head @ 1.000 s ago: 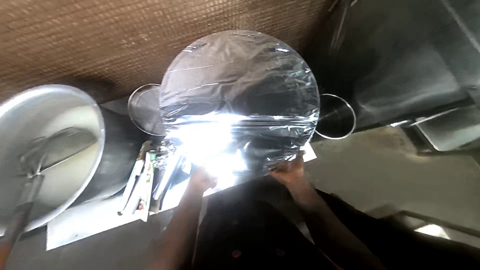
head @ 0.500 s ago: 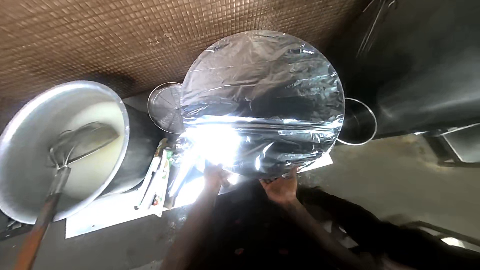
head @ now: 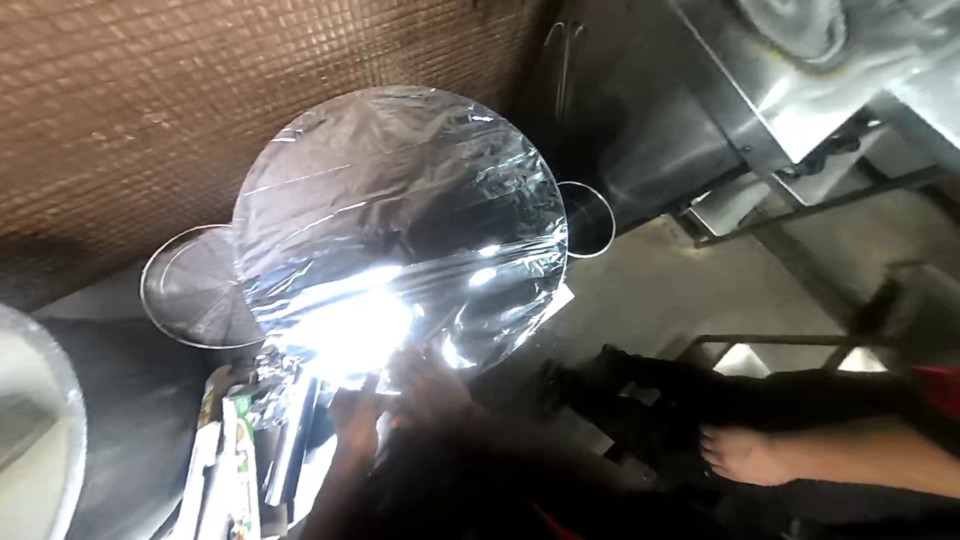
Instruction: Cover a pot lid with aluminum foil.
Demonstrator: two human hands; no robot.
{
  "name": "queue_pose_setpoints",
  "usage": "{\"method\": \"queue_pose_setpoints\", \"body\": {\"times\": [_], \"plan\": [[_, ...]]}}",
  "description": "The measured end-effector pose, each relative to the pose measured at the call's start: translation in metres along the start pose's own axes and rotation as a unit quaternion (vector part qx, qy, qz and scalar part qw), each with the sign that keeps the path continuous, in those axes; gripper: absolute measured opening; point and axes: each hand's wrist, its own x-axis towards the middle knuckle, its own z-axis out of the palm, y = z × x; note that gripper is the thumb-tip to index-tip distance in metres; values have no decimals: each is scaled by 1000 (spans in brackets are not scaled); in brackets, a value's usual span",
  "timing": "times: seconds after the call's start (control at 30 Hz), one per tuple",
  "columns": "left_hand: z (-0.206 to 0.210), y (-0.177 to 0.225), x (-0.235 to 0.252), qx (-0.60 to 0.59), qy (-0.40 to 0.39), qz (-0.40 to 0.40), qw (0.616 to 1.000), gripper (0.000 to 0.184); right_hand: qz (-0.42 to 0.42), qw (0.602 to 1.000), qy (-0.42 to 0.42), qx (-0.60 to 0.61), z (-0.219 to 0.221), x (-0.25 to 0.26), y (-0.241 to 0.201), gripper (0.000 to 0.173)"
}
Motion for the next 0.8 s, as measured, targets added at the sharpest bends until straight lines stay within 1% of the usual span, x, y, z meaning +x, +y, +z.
{"method": "queue_pose_setpoints", "body": {"times": [0.07, 0.13, 0.17, 0.27, 0.4, 0.47, 0.5, 0.53, 0.57, 0.6, 0.63, 0.67, 0.7, 0.73, 0.77, 0.8], "plan": [[0, -2, 0, -4, 2, 8, 1000, 30, 4, 1000, -2, -2, -1, -2, 4, 79], [-1, -3, 1, -15, 3, 4, 1000, 32, 31, 999, -37, 17, -6, -5, 14, 81], [-2, -4, 0, -19, 6, 2, 1000, 32, 38, 999, -25, 14, -3, -9, 22, 83], [-1, -2, -2, -26, 5, 5, 1000, 31, 46, 999, 12, -3, -6, -26, 56, 84], [-4, -4, 1, -44, -2, -2, 999, 27, 76, 997, 23, -23, -28, -57, 111, 86], [-2, -4, 1, -48, 18, -13, 999, 26, 103, 992, 41, -61, -37, -73, 141, 86], [-1, -3, 0, -32, 47, -10, 998, 30, 120, 988, 61, -74, -42, -79, 152, 86], [-2, 0, -3, 0, 87, 7, 996, 41, 136, 984, 79, -80, -48, -81, 161, 88], [-3, 4, -7, 46, 120, 47, 991, 62, 150, 981, 89, -89, -56, -77, 166, 91], [-3, 8, -9, 122, 151, 131, 972, 78, 162, 978, 93, -92, -63, -68, 167, 93], [-3, 11, -8, 223, 155, 245, 931, 88, 168, 978, 89, -81, -69, -54, 163, 95], [2, 17, -4, 323, 138, 356, 866, 90, 162, 980, 96, -70, -71, -37, 157, 95], [13, 29, 2, 403, 99, 434, 799, 83, 153, 982, 94, -51, -70, -16, 147, 95], [26, 41, 11, 472, 49, 478, 740, 74, 144, 986, 77, -27, -70, 6, 137, 95], [41, 50, 26, 529, 4, 501, 685, 68, 133, 989, 58, -13, -67, 28, 127, 95], [53, 55, 42, 564, -33, 516, 644, 65, 116, 992, 52, -7, -62, 47, 119, 94]]}}
